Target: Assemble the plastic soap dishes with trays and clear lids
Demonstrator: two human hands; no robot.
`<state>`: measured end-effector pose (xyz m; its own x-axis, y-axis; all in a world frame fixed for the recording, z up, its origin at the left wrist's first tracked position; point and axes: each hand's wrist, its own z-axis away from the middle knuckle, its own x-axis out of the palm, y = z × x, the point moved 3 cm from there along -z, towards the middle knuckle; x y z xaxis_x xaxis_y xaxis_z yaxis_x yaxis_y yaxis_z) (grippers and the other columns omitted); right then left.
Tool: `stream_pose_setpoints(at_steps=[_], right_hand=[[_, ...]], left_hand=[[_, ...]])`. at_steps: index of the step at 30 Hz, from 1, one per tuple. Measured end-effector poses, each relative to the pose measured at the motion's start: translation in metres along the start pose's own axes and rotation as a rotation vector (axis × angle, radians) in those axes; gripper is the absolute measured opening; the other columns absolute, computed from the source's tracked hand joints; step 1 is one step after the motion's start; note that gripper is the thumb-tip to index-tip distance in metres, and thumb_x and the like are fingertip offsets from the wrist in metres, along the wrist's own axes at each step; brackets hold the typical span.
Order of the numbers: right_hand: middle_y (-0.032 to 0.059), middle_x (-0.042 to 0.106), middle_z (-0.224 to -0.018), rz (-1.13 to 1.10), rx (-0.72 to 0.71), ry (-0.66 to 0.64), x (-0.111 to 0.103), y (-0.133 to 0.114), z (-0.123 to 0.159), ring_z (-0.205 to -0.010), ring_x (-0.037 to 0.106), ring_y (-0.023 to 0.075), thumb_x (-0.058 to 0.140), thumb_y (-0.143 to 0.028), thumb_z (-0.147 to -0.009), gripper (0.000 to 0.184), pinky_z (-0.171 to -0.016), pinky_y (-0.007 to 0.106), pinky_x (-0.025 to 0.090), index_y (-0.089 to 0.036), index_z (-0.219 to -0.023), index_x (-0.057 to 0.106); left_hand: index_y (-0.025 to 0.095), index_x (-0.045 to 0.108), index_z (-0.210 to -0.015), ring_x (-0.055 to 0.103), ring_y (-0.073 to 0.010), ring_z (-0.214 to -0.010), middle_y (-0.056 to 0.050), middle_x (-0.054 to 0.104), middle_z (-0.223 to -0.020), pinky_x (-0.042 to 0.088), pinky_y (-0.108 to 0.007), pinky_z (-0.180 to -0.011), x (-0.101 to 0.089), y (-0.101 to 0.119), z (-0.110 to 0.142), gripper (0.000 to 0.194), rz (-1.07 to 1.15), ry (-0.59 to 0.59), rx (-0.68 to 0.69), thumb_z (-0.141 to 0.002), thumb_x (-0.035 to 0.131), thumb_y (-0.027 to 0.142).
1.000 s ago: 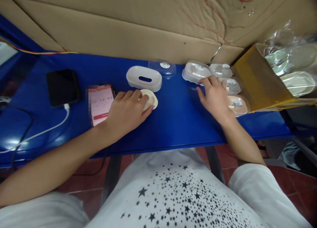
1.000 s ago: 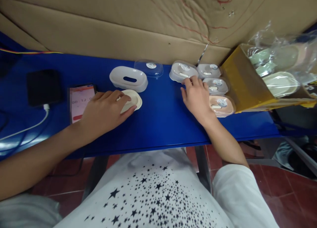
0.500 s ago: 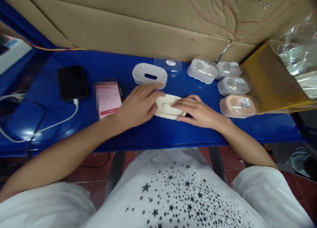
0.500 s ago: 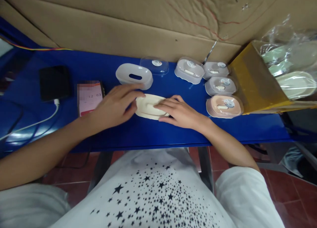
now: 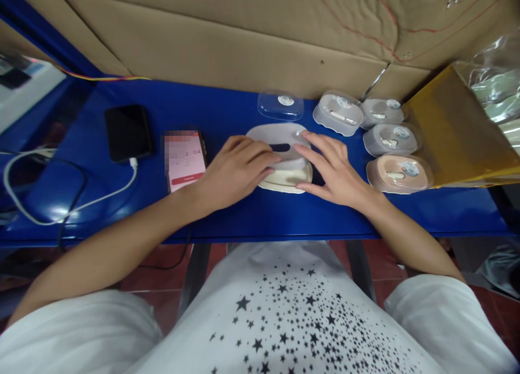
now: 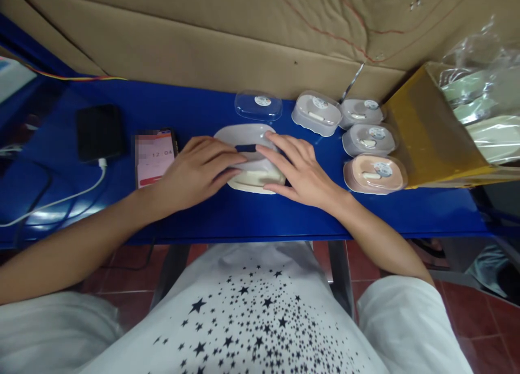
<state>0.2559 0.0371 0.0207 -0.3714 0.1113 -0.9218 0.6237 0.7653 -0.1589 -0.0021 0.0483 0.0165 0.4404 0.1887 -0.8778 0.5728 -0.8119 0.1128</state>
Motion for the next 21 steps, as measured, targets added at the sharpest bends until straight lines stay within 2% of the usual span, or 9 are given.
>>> stream_pose_setpoints(at_steps=[4, 6, 9, 13, 18, 21], right_hand=[[0.0151, 0.068, -0.152, 0.062, -0.142, -0.020, -0.001, -0.003, 0.002, -0.149, 0.055, 0.0373, 0.062, -0.059, -0.109, 0.052, -0.122, 0.060, 0.039, -0.024, -0.146, 0.066], [0.0158, 0.074, -0.139, 0.064, -0.192, -0.037, 0.002, -0.005, 0.002, -0.138, 0.063, 0.0345, 0.062, -0.058, -0.109, 0.050, -0.119, 0.056, 0.042, -0.019, -0.139, 0.069], [0.0162, 0.076, -0.129, 0.072, -0.226, -0.078, 0.007, -0.010, 0.002, -0.121, 0.069, 0.0304, 0.059, -0.049, -0.112, 0.045, -0.109, 0.049, 0.049, -0.014, -0.140, 0.067], [0.0171, 0.076, -0.128, 0.100, -0.223, -0.107, 0.011, -0.013, 0.001, -0.118, 0.069, 0.0318, 0.056, -0.038, -0.113, 0.038, -0.102, 0.048, 0.051, -0.014, -0.139, 0.068], [0.0169, 0.076, -0.136, 0.047, -0.242, -0.095, 0.016, -0.012, 0.000, -0.130, 0.067, 0.0316, 0.053, -0.030, -0.113, 0.034, -0.112, 0.052, 0.048, -0.015, -0.140, 0.068], [0.0162, 0.076, -0.137, 0.023, -0.247, -0.101, 0.019, -0.012, -0.002, -0.130, 0.068, 0.0304, 0.053, -0.031, -0.114, 0.033, -0.114, 0.052, 0.047, -0.016, -0.140, 0.068]], left_hand=[[0.023, 0.071, -0.130, 0.072, -0.0250, -0.112, -0.008, 0.078, -0.121, 0.050, -0.046, -0.111, 0.009, 0.015, 0.003, 0.027, 0.003, -0.046, 0.113, -0.114, 0.049, 0.023], [0.023, 0.070, -0.132, 0.072, -0.0246, -0.113, -0.008, 0.078, -0.121, 0.049, -0.047, -0.114, 0.013, 0.014, 0.004, 0.028, -0.010, -0.063, 0.130, -0.114, 0.049, 0.020], [0.023, 0.068, -0.136, 0.072, -0.0256, -0.115, -0.008, 0.077, -0.122, 0.049, -0.048, -0.115, 0.013, 0.011, 0.004, 0.027, -0.050, -0.081, 0.188, -0.114, 0.052, 0.025], [0.021, 0.068, -0.135, 0.073, -0.0274, -0.113, -0.009, 0.079, -0.122, 0.052, -0.049, -0.110, 0.007, 0.011, 0.005, 0.026, -0.148, -0.110, 0.263, -0.113, 0.057, 0.028], [0.020, 0.071, -0.130, 0.075, -0.0232, -0.100, -0.006, 0.081, -0.115, 0.055, -0.039, -0.090, 0.008, 0.015, 0.006, 0.025, -0.233, -0.147, 0.303, -0.114, 0.052, 0.020], [0.020, 0.072, -0.127, 0.075, -0.0231, -0.102, -0.006, 0.082, -0.115, 0.057, -0.038, -0.091, 0.012, 0.012, 0.006, 0.023, -0.186, -0.155, 0.296, -0.115, 0.054, 0.027]])
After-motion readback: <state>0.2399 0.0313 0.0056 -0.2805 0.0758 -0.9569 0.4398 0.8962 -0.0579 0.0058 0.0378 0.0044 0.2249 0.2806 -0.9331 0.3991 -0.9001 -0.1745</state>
